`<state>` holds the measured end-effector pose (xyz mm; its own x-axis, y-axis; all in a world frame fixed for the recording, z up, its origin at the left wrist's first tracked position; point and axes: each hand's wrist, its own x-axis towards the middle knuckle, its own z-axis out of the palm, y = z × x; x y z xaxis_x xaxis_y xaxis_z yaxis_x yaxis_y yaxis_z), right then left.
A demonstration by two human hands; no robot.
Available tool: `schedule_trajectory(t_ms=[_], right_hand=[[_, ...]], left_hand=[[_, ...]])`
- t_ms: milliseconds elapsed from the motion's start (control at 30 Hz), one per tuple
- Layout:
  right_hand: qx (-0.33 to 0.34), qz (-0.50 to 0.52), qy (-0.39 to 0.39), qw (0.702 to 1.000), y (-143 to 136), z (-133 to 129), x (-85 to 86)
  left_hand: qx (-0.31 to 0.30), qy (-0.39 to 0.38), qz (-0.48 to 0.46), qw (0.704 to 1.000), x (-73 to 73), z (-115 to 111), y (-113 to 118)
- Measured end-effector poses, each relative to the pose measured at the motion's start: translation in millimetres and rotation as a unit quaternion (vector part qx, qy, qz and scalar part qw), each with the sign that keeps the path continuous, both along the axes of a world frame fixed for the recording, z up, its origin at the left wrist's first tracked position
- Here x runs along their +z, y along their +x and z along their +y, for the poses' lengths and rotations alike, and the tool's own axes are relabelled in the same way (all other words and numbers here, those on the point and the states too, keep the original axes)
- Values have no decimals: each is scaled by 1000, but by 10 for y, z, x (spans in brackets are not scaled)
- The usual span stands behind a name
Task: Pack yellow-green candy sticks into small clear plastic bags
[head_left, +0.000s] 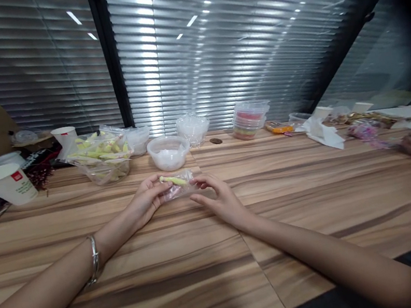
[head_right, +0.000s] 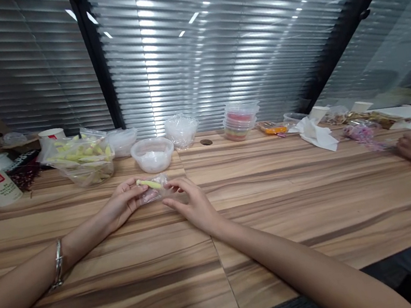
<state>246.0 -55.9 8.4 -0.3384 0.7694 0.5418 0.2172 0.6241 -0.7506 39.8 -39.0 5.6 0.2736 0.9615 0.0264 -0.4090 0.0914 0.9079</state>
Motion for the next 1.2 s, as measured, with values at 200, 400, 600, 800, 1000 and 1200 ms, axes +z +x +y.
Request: schedule_trajectory(t_ms=[200,400,600,800,1000,1200], right_hand=[[-16,-10,57,998,10,-10,-2],[8,3,63,998,23,0,-4],[11,27,-7,1000,40,6,-49],[58,121,-149,980,44,63,-92],[102,148,-202,963,58,82,-93],[133,82,-156,975,61,46,-62]], left_hand=[[-10,-12,-4,1000,3,-19,-8],[-29,-11,21,999,35,-73,4],[-48,17,59,997,25,-83,23],[-98,105,132,981,88,-171,77],[-174,126,188,959,94,-190,83],[-223,153,216,938,39,-148,69]])
